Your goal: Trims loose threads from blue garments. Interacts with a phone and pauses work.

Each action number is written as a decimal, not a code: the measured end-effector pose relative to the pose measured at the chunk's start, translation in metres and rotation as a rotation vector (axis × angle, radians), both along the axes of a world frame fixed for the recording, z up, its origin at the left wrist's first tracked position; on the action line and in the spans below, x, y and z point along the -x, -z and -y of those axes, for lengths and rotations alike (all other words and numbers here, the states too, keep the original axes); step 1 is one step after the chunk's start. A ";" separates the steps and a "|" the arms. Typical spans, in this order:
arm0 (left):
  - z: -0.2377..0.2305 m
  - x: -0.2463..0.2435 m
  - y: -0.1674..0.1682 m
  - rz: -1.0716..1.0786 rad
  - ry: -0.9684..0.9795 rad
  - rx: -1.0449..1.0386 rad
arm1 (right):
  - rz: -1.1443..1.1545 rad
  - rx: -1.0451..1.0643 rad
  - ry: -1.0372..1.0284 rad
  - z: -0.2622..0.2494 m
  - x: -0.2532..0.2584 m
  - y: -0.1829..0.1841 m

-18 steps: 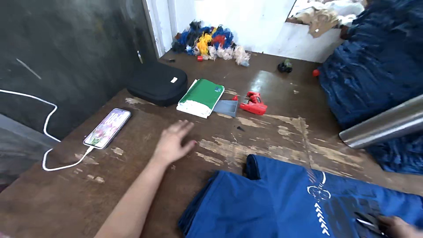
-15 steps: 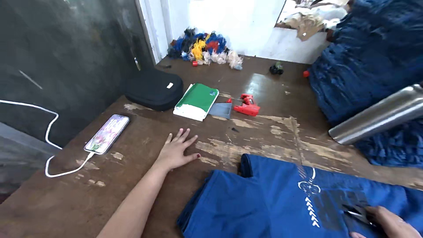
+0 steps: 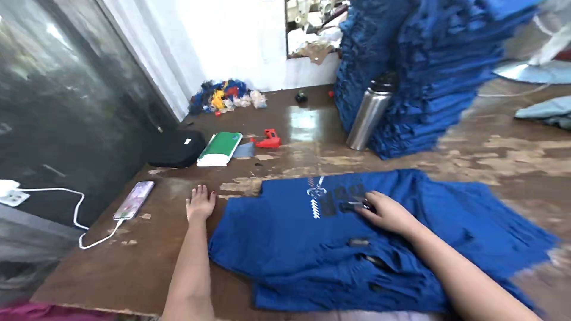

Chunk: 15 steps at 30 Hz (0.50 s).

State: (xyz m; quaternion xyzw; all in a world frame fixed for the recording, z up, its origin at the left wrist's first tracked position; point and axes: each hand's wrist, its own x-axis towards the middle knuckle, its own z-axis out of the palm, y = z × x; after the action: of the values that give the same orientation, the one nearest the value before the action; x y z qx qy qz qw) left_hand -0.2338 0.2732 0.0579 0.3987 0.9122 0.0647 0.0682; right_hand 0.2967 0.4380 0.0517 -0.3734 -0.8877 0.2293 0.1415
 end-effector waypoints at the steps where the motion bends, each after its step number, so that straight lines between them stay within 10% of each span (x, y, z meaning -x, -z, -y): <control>1: 0.013 -0.014 0.000 0.038 0.000 -0.046 | -0.056 0.024 -0.009 0.005 0.001 -0.005; 6: 0.092 -0.116 -0.011 0.579 -0.087 -0.555 | -0.535 0.270 0.034 0.049 -0.022 -0.014; 11: 0.158 -0.253 -0.013 -0.178 0.258 -0.724 | -0.967 0.654 0.031 0.098 -0.100 0.017; 15: 0.115 -0.387 -0.028 -0.084 0.756 -0.684 | -1.149 0.736 0.107 0.105 -0.116 0.021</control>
State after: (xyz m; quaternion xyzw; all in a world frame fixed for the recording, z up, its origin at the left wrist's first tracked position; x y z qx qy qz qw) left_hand 0.1527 0.1585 0.0861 0.7027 0.6326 0.3144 -0.0844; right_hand 0.4129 0.3332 0.0311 -0.2594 -0.5163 0.6707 0.4651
